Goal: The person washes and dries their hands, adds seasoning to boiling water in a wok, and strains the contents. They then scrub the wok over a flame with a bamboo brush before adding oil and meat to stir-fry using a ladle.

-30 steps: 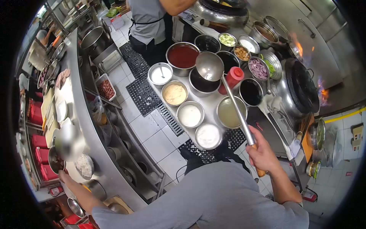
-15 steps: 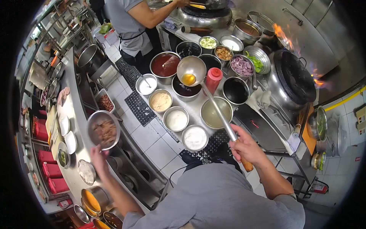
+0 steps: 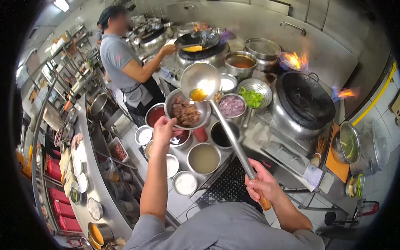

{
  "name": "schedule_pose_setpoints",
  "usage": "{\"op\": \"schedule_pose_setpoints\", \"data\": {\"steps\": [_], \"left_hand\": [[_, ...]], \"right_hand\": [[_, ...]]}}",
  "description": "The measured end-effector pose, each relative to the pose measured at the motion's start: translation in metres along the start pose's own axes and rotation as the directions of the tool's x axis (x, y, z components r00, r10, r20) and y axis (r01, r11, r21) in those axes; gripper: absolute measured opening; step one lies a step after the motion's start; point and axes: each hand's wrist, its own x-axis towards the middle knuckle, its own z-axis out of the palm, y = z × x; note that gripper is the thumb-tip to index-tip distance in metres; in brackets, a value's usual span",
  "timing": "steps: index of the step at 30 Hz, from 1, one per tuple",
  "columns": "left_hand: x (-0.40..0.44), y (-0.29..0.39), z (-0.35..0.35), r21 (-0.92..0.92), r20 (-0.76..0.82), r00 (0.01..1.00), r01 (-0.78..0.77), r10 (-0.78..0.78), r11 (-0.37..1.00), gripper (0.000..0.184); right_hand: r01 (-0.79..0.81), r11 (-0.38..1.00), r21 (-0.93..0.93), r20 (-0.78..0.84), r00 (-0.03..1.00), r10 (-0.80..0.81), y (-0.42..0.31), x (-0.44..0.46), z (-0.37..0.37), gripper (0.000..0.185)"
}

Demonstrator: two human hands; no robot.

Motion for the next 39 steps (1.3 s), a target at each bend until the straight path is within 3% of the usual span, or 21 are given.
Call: {"op": "schedule_pose_setpoints", "data": {"steps": [3, 6, 10, 12, 15, 16, 17, 19, 21, 22, 25, 27, 28, 30, 32, 35, 36, 39], "left_hand": [[0.01, 0.002, 0.101, -0.037, 0.174, 0.982, 0.075, -0.068, 0.996, 0.013], [0.014, -0.008, 0.209, -0.091, 0.322, 0.932, 0.207, -0.168, 0.974, 0.009], [0.028, -0.039, 0.34, -0.037, 0.45, 0.876, 0.214, -0.175, 0.976, 0.012], [0.03, -0.045, 0.396, -0.046, 0.491, 0.858, 0.198, -0.15, 0.979, 0.015], [0.045, -0.056, 0.471, 0.155, 0.486, 0.873, -0.056, -0.027, 0.986, 0.021], [0.045, -0.056, 0.494, 0.269, 0.476, 0.876, -0.232, 0.081, 0.935, 0.026], [0.052, -0.062, 0.511, 0.375, 0.531, 0.825, -0.433, 0.193, 0.82, 0.027], [0.073, -0.08, 0.547, 0.467, 0.587, 0.764, -0.589, 0.266, 0.659, 0.021], [0.09, -0.101, 0.578, 0.453, 0.594, 0.542, -0.836, 0.595, 0.308, 0.018], [0.086, -0.098, 0.59, 0.459, 0.578, 0.564, -0.822, 0.59, 0.337, 0.028], [0.105, -0.129, 0.621, 0.39, 0.592, 0.393, -0.904, 0.703, 0.177, 0.038], [0.112, -0.135, 0.634, 0.351, 0.624, 0.364, -0.921, 0.691, 0.168, 0.039], [0.108, -0.132, 0.638, 0.379, 0.607, 0.423, -0.898, 0.673, 0.222, 0.036], [0.12, -0.145, 0.649, 0.36, 0.55, 0.447, -0.889, 0.705, 0.283, 0.034], [0.122, -0.149, 0.643, 0.353, 0.488, 0.503, -0.861, 0.713, 0.366, 0.033], [0.123, -0.152, 0.635, 0.356, 0.481, 0.574, -0.819, 0.663, 0.451, 0.034], [0.133, -0.161, 0.635, 0.356, 0.456, 0.648, -0.761, 0.61, 0.542, 0.034], [0.12, -0.155, 0.629, 0.378, 0.481, 0.766, -0.621, 0.427, 0.687, 0.035]], "right_hand": [[0.063, 0.92, -0.386, -0.166, 0.977, -0.136, -0.023, -0.023, -0.057, 0.077], [0.008, 0.639, -0.77, -0.313, 0.867, -0.388, -0.04, -0.054, -0.126, 0.072], [-0.014, 0.697, -0.717, -0.436, 0.789, -0.433, -0.074, -0.102, -0.204, 0.073], [-0.085, 0.64, -0.764, -0.488, 0.725, -0.486, -0.089, -0.131, -0.227, 0.073], [-0.161, 0.444, -0.882, -0.436, 0.638, -0.635, -0.108, -0.164, -0.264, 0.076], [-0.216, 0.39, -0.895, -0.433, 0.627, -0.647, -0.114, -0.175, -0.275, 0.077], [-0.272, 0.337, -0.901, -0.433, 0.617, -0.657, -0.118, -0.184, -0.283, 0.078], [-0.323, 0.318, -0.891, -0.453, 0.607, -0.653, -0.123, -0.189, -0.295, 0.077], [-0.378, 0.297, -0.877, -0.475, 0.596, -0.647, -0.124, -0.186, -0.305, 0.076], [-0.411, 0.299, -0.861, -0.5, 0.582, -0.641, -0.121, -0.179, -0.312, 0.078], [-0.408, 0.347, -0.844, -0.529, 0.529, -0.664, -0.116, -0.151, -0.321, 0.075], [-0.433, 0.446, -0.783, -0.621, 0.505, -0.6, -0.113, -0.139, -0.318, 0.074], [-0.441, 0.49, -0.752, -0.659, 0.492, -0.569, -0.112, -0.135, -0.317, 0.074], [-0.131, 0.723, -0.678, -0.705, 0.395, -0.59, -0.088, -0.148, -0.31, 0.075], [0.152, 0.925, -0.347, -0.865, 0.329, -0.378, -0.096, -0.171, -0.275, 0.075], [0.125, 0.941, -0.314, -0.931, 0.151, -0.331, -0.097, -0.218, -0.245, 0.075], [-0.031, 0.948, -0.318, -0.947, 0.066, -0.315, -0.107, -0.226, -0.233, 0.073], [-0.195, 0.951, -0.242, -0.959, -0.102, -0.265, -0.108, -0.24, -0.222, 0.071]]}}
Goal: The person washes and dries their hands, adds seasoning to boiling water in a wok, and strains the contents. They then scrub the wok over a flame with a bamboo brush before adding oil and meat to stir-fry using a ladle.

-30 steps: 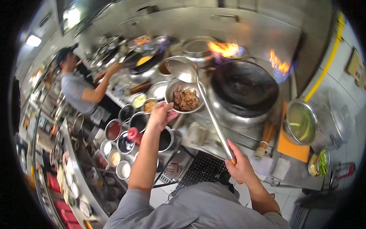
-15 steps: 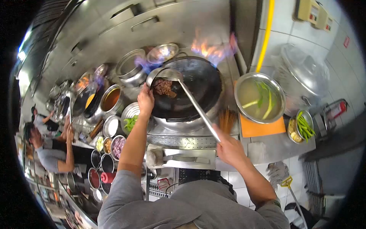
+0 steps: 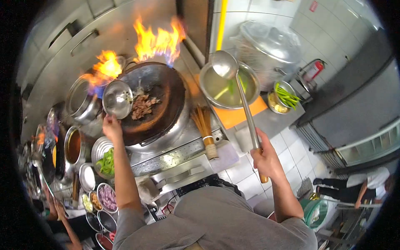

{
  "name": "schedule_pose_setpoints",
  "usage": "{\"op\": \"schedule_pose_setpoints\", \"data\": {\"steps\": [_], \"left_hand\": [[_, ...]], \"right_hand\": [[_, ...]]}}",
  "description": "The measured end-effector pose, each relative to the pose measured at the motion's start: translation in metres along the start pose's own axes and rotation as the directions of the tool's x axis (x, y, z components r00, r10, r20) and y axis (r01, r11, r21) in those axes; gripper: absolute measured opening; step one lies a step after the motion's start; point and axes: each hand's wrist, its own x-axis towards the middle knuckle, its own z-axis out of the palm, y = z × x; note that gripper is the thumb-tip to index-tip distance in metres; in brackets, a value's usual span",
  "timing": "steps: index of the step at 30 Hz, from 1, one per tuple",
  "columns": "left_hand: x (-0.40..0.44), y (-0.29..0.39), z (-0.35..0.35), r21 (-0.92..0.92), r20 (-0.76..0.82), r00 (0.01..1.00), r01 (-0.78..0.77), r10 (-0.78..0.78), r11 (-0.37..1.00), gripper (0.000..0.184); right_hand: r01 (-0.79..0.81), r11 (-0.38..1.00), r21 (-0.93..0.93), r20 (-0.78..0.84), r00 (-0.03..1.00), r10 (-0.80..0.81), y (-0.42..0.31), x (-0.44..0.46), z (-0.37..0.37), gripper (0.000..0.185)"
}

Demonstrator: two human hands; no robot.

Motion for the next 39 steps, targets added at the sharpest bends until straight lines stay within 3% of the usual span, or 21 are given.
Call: {"op": "schedule_pose_setpoints", "data": {"steps": [2, 3, 4, 12, 13, 15, 18, 21, 25, 28, 32, 34, 36, 37, 39], "left_hand": [[0.001, -0.012, 0.008, -0.221, 0.085, 0.986, 0.157, -0.141, 0.963, 0.026], [-0.001, -0.014, 0.01, -0.236, 0.071, 0.99, 0.135, -0.121, 0.962, 0.02], [-0.004, -0.005, 0.008, -0.346, 0.114, 0.981, 0.188, -0.158, 0.919, 0.026], [-0.02, 0.008, 0.004, -0.469, 0.276, 0.946, 0.285, -0.167, 0.836, 0.023], [-0.021, 0.008, 0.005, -0.455, 0.297, 0.938, 0.304, -0.18, 0.837, 0.024], [-0.022, 0.009, 0.005, -0.426, 0.336, 0.92, 0.341, -0.204, 0.838, 0.026], [-0.025, 0.007, 0.01, -0.502, 0.353, 0.921, 0.336, -0.165, 0.797, 0.027], [-0.024, 0.007, 0.019, -0.508, 0.403, 0.895, 0.394, -0.193, 0.766, 0.027], [-0.028, 0.026, 0.02, -0.47, 0.484, 0.845, 0.471, -0.228, 0.747, 0.026], [-0.029, 0.036, 0.019, -0.482, 0.526, 0.815, 0.522, -0.243, 0.704, 0.024], [-0.025, 0.041, 0.006, -0.464, 0.607, 0.754, 0.593, -0.252, 0.657, 0.019], [-0.02, 0.041, 0.001, -0.429, 0.622, 0.728, 0.624, -0.288, 0.653, 0.019], [-0.013, 0.036, -0.004, -0.389, 0.625, 0.716, 0.63, -0.31, 0.672, 0.019], [-0.01, 0.032, -0.006, -0.368, 0.62, 0.719, 0.619, -0.314, 0.694, 0.018], [-0.001, 0.025, -0.007, -0.269, 0.572, 0.76, 0.529, -0.308, 0.805, 0.017]], "right_hand": [[-0.02, 1.0, -0.006, -0.033, 0.999, 0.019, 0.01, 0.001, -0.002, 0.071], [-0.034, 0.999, 0.009, -0.042, 0.999, 0.035, 0.014, 0.002, 0.0, 0.071], [-0.048, 0.999, 0.025, -0.046, 0.998, 0.049, 0.016, 0.003, 0.002, 0.072], [-0.149, 0.986, 0.08, 0.015, 0.989, 0.148, 0.003, 0.009, 0.014, 0.069], [-0.151, 0.969, 0.195, 0.031, 0.988, 0.148, 0.005, 0.01, 0.013, 0.069], [-0.153, 0.897, 0.414, 0.064, 0.988, 0.139, 0.012, 0.011, 0.011, 0.069], [-0.223, 0.676, 0.702, 0.138, 0.974, 0.178, -0.006, 0.0, 0.008, 0.07], [-0.272, 0.52, 0.81, 0.274, 0.959, 0.074, -0.017, -0.012, 0.002, 0.056], [-0.359, 0.43, 0.828, 0.422, 0.905, -0.057, -0.025, -0.018, 0.011, 0.057], [-0.454, 0.386, 0.803, 0.529, 0.841, -0.113, -0.033, -0.011, 0.034, 0.059], [-0.363, 0.66, 0.657, 0.562, 0.82, -0.109, -0.049, 0.004, 0.079, 0.066], [-0.162, 0.86, 0.484, 0.56, 0.812, -0.162, -0.041, 0.02, 0.104, 0.067], [0.062, 0.973, 0.223, 0.55, 0.816, -0.178, -0.037, 0.035, 0.124, 0.067], [0.088, 0.979, 0.185, 0.524, 0.834, -0.174, -0.03, 0.04, 0.13, 0.069], [0.332, 0.943, -0.028, 0.466, 0.839, -0.281, -0.027, 0.045, 0.128, 0.071]]}}
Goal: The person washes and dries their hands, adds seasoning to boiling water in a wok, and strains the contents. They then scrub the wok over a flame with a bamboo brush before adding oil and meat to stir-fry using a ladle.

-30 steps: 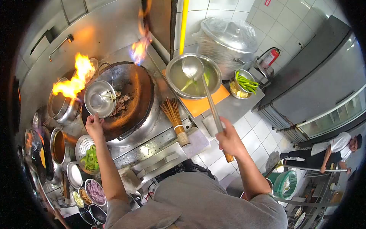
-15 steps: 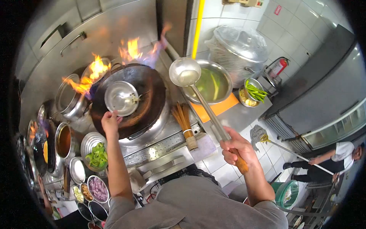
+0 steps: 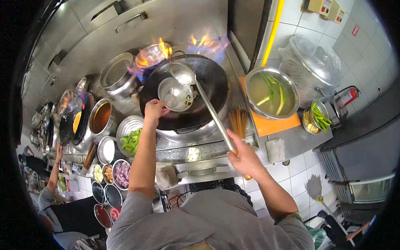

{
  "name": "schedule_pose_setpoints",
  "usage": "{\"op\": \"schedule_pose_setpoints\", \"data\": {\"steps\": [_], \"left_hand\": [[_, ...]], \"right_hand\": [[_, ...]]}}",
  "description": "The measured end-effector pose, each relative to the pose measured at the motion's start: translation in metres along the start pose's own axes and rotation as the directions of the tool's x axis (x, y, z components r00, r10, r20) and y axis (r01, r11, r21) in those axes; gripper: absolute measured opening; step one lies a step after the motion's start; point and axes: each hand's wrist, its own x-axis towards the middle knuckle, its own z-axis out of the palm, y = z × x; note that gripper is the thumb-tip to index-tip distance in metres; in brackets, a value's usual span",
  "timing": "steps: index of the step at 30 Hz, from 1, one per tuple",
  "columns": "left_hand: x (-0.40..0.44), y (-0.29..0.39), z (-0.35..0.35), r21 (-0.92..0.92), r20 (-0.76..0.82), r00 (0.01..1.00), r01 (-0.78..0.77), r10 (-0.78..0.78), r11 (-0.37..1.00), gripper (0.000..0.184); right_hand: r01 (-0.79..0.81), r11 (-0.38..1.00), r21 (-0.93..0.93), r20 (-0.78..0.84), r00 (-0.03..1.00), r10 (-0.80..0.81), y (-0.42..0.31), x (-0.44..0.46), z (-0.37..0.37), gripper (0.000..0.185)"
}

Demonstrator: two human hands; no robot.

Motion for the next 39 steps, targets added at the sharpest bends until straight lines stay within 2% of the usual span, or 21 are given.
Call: {"op": "schedule_pose_setpoints", "data": {"steps": [2, 3, 5, 6, 9, 10, 12, 13, 14, 15, 17, 18, 19, 21, 23, 24, 25, 27, 30, 36, 39], "left_hand": [[0.002, 0.004, -0.005, 0.273, -0.068, 0.994, -0.065, 0.087, 0.96, 0.016], [0.0, 0.003, -0.008, 0.466, -0.087, 0.956, -0.21, 0.281, 0.859, 0.014], [-0.012, 0.015, -0.008, 0.782, 0.005, 0.783, -0.391, 0.622, 0.486, 0.012], [-0.007, 0.016, -0.011, 0.798, 0.051, 0.667, -0.475, 0.744, 0.371, 0.011], [-0.015, 0.022, 0.0, 0.829, 0.093, 0.564, -0.5, 0.821, 0.25, 0.016], [-0.017, 0.024, 0.003, 0.866, 0.185, 0.69, -0.451, 0.699, 0.217, 0.02], [-0.01, 0.025, 0.002, 0.844, 0.119, 0.572, -0.489, 0.812, 0.221, 0.024], [-0.007, 0.027, 0.004, 0.833, 0.083, 0.506, -0.508, 0.859, 0.219, 0.025], [-0.013, 0.033, 0.005, 0.854, 0.062, 0.577, -0.453, 0.815, 0.256, 0.03], [-0.011, 0.028, 0.005, 0.853, 0.053, 0.532, -0.464, 0.845, 0.238, 0.031], [-0.004, 0.015, 0.007, 0.84, 0.031, 0.445, -0.497, 0.895, 0.218, 0.033], [-0.004, 0.01, 0.009, 0.79, -0.097, 0.551, -0.464, 0.829, 0.401, 0.032], [-0.009, 0.008, 0.013, 0.713, -0.207, 0.653, -0.408, 0.728, 0.569, 0.031], [-0.008, -0.008, 0.014, 0.629, -0.282, 0.695, -0.387, 0.662, 0.674, 0.03], [-0.017, -0.006, 0.023, 0.403, -0.359, 0.845, -0.243, 0.397, 0.882, 0.017], [-0.006, -0.024, 0.021, 0.187, -0.356, 0.854, -0.333, 0.38, 0.924, 0.016], [-0.01, -0.02, 0.026, 0.163, -0.333, 0.864, -0.341, 0.377, 0.926, 0.029], [-0.019, -0.013, 0.033, -0.045, -0.296, 0.937, -0.209, 0.187, 0.977, 0.026], [-0.017, -0.017, 0.036, -0.16, -0.252, 0.962, -0.148, 0.104, 0.976, 0.023], [-0.019, -0.017, 0.046, -0.278, -0.128, 0.991, -0.065, 0.03, 0.958, 0.021], [-0.022, -0.013, 0.05, -0.32, -0.083, 0.996, -0.012, -0.016, 0.947, 0.017]], "right_hand": [[0.05, 0.979, -0.2, -0.041, 0.997, -0.059, 0.003, -0.002, -0.009, 0.073], [0.073, 0.958, -0.277, -0.045, 0.995, -0.089, 0.005, -0.004, -0.014, 0.074], [0.114, 0.897, -0.426, -0.054, 0.987, -0.151, 0.012, -0.008, -0.027, 0.074], [0.125, 0.892, -0.434, -0.058, 0.984, -0.166, 0.013, -0.01, -0.032, 0.076], [0.194, 0.837, -0.511, -0.074, 0.961, -0.268, 0.032, -0.011, -0.039, 0.076], [0.203, 0.835, -0.512, -0.082, 0.956, -0.282, 0.039, -0.011, -0.04, 0.076], [0.227, 0.829, -0.512, -0.093, 0.944, -0.316, 0.047, -0.01, -0.039, 0.076], [0.149, 0.908, -0.392, -0.106, 0.973, -0.206, 0.043, -0.015, -0.042, 0.075], [0.062, 0.962, -0.264, -0.104, 0.99, -0.093, 0.034, -0.023, -0.047, 0.074], [-0.034, 0.991, -0.133, -0.089, 0.996, 0.022, 0.031, -0.03, -0.05, 0.074], [-0.081, 0.987, 0.139, -0.153, 0.983, 0.102, 0.042, -0.046, -0.056, 0.074], [-0.095, 0.958, 0.271, -0.188, 0.971, 0.149, 0.046, -0.055, -0.062, 0.073], [-0.119, 0.948, 0.295, -0.223, 0.956, 0.189, 0.044, -0.063, -0.071, 0.073], [-0.16, 0.926, 0.341, -0.282, 0.923, 0.263, 0.034, -0.077, -0.09, 0.073], [-0.196, 0.922, 0.333, -0.309, 0.901, 0.303, 0.044, -0.08, -0.104, 0.074], [-0.214, 0.917, 0.335, -0.317, 0.891, 0.324, 0.046, -0.081, -0.109, 0.074], [-0.229, 0.913, 0.338, -0.323, 0.883, 0.341, 0.049, -0.082, -0.113, 0.074], [-0.226, 0.906, 0.359, -0.323, 0.88, 0.347, 0.055, -0.084, -0.113, 0.073], [-0.205, 0.875, 0.438, -0.304, 0.882, 0.359, 0.062, -0.085, -0.112, 0.071], [-0.092, 0.672, 0.735, -0.186, 0.925, 0.331, 0.043, -0.104, -0.108, 0.068], [-0.113, 0.562, 0.819, -0.05, 0.963, 0.266, 0.033, -0.104, -0.098, 0.066]]}}
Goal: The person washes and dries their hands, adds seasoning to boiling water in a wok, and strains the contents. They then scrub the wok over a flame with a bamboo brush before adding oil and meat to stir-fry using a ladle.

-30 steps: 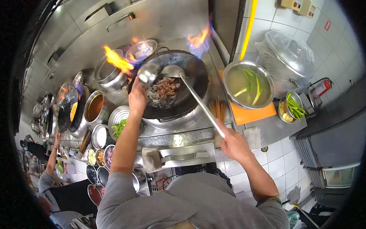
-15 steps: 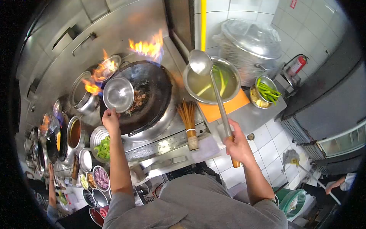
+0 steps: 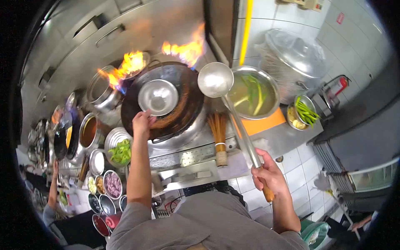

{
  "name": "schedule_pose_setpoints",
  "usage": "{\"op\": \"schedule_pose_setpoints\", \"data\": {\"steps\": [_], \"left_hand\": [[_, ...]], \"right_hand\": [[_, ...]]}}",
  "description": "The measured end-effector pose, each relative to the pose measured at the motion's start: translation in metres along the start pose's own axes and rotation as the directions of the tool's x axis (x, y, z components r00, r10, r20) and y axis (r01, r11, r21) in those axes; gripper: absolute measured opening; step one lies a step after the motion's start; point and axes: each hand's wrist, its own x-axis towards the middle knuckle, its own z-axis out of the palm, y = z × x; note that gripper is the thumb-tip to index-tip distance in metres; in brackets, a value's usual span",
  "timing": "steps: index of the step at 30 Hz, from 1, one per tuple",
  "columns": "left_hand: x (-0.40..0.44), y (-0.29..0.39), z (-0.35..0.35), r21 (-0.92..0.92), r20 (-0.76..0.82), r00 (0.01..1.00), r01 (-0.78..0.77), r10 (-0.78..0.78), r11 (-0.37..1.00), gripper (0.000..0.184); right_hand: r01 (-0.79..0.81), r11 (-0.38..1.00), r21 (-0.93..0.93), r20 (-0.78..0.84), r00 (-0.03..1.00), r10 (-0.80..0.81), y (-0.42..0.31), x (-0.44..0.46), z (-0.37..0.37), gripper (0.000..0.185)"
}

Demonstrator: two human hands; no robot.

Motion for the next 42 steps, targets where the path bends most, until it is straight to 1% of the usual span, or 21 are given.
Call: {"op": "schedule_pose_setpoints", "data": {"steps": [6, 10, 11, 13, 14, 16, 18, 19, 20, 22, 23, 24, 25, 27, 29, 30, 32, 35, 38, 39, 42], "left_hand": [[0.009, 0.006, -0.004, 0.063, 0.105, 0.983, 0.145, -0.151, 0.988, 0.015], [0.012, 0.025, -0.015, 0.202, 0.108, 0.979, 0.146, -0.17, 0.968, 0.013], [0.008, 0.036, -0.015, 0.404, 0.083, 0.995, 0.024, -0.063, 0.914, 0.012], [0.002, 0.058, -0.017, 0.743, 0.087, 0.984, -0.166, 0.152, 0.649, 0.01], [0.008, 0.06, -0.022, 0.885, 0.21, 0.878, -0.358, 0.431, 0.298, 0.012], [0.006, 0.066, -0.025, 0.83, 0.361, 0.502, -0.557, 0.786, -0.025, 0.013], [0.002, 0.066, -0.021, 0.819, 0.43, 0.433, -0.556, 0.792, -0.14, 0.012], [-0.01, 0.073, -0.02, 0.836, 0.502, 0.587, -0.519, 0.636, -0.181, 0.012], [-0.008, 0.07, -0.02, 0.869, 0.442, 0.631, -0.478, 0.638, -0.128, 0.012], [0.011, 0.06, -0.035, 0.911, 0.145, 0.407, -0.41, 0.902, 0.039, 0.015], [0.018, 0.053, -0.043, 0.914, -0.081, 0.518, -0.302, 0.852, 0.271, 0.016], [0.006, 0.052, -0.039, 0.774, -0.353, 0.662, -0.191, 0.661, 0.604, 0.016], [0.006, 0.041, -0.034, 0.257, -0.539, 0.799, -0.144, 0.266, 0.956, 0.016], [0.051, -0.031, -0.07, -0.61, -0.12, 0.992, -0.105, 0.04, 0.786, 0.018], [-0.079, 0.029, -0.055, -0.619, -0.305, 0.945, -0.105, -0.115, 0.779, 0.02], [-0.13, 0.049, -0.067, -0.565, -0.274, 0.956, -0.07, -0.107, 0.822, 0.014], [-0.179, 0.026, -0.105, -0.75, -0.303, 0.949, -0.292, 0.085, 0.593, 0.015], [-0.332, 0.05, -0.164, -0.653, -0.52, 0.852, -0.444, 0.063, 0.614, 0.012], [-0.487, 0.036, -0.23, -0.345, -0.831, 0.55, -0.633, 0.089, 0.693, 0.015], [-0.534, 0.008, -0.263, -0.31, -0.883, 0.467, -0.655, 0.047, 0.689, 0.016], [-0.673, -0.053, -0.311, -0.087, -0.996, 0.072, -0.701, -0.051, 0.708, 0.009]], "right_hand": [[0.035, 0.966, -0.257, 0.279, 0.959, 0.039, 0.023, 0.047, 0.045, 0.067], [0.216, 0.687, -0.694, 0.236, 0.969, -0.066, 0.031, 0.075, 0.063, 0.071], [0.245, 0.577, -0.779, 0.233, 0.968, -0.096, 0.019, 0.072, 0.064, 0.073], [0.335, 0.317, -0.888, 0.285, 0.939, -0.193, 0.008, 0.077, 0.044, 0.079], [0.391, 0.248, -0.887, 0.334, 0.911, -0.241, 0.003, 0.079, 0.036, 0.077], [0.487, 0.102, -0.868, 0.435, 0.842, -0.321, -0.007, 0.079, 0.024, 0.073], [0.472, 0.03, -0.881, 0.442, 0.845, -0.299, -0.006, 0.091, 0.019, 0.075], [0.472, -0.019, -0.881, 0.456, 0.839, -0.298, -0.006, 0.098, 0.022, 0.075], [0.476, -0.068, -0.877, 0.474, 0.83, -0.292, -0.008, 0.104, 0.025, 0.075], [0.388, -0.078, -0.918, 0.396, 0.901, -0.178, -0.017, 0.114, 0.035, 0.075], [0.36, -0.095, -0.928, 0.369, 0.923, -0.108, -0.02, 0.119, 0.045, 0.074], [0.365, -0.053, -0.929, 0.369, 0.924, -0.099, -0.023, 0.124, 0.049, 0.073], [0.391, -0.018, -0.92, 0.392, 0.917, -0.075, -0.025, 0.132, 0.049, 0.072], [0.654, 0.055, -0.754, 0.643, 0.753, -0.139, -0.016, 0.165, 0.035, 0.074], [0.523, 0.39, -0.758, 0.58, 0.814, 0.036, -0.017, 0.19, 0.041, 0.069], [0.666, 0.293, -0.686, 0.707, 0.705, 0.054, -0.016, 0.215, 0.032, 0.067], [0.718, 0.2, -0.667, 0.742, 0.665, 0.09, -0.013, 0.236, 0.041, 0.066], [0.806, -0.535, -0.253, 0.946, 0.323, 0.038, -0.022, 0.215, 0.075, 0.041], [0.719, -0.374, -0.585, 0.767, 0.641, 0.033, -0.011, 0.188, 0.102, 0.064], [0.742, -0.443, -0.504, 0.812, 0.581, 0.049, -0.008, 0.185, 0.107, 0.058], [0.606, -0.131, -0.784, 0.604, 0.795, 0.06, -0.003, 0.138, 0.14, 0.056]]}}
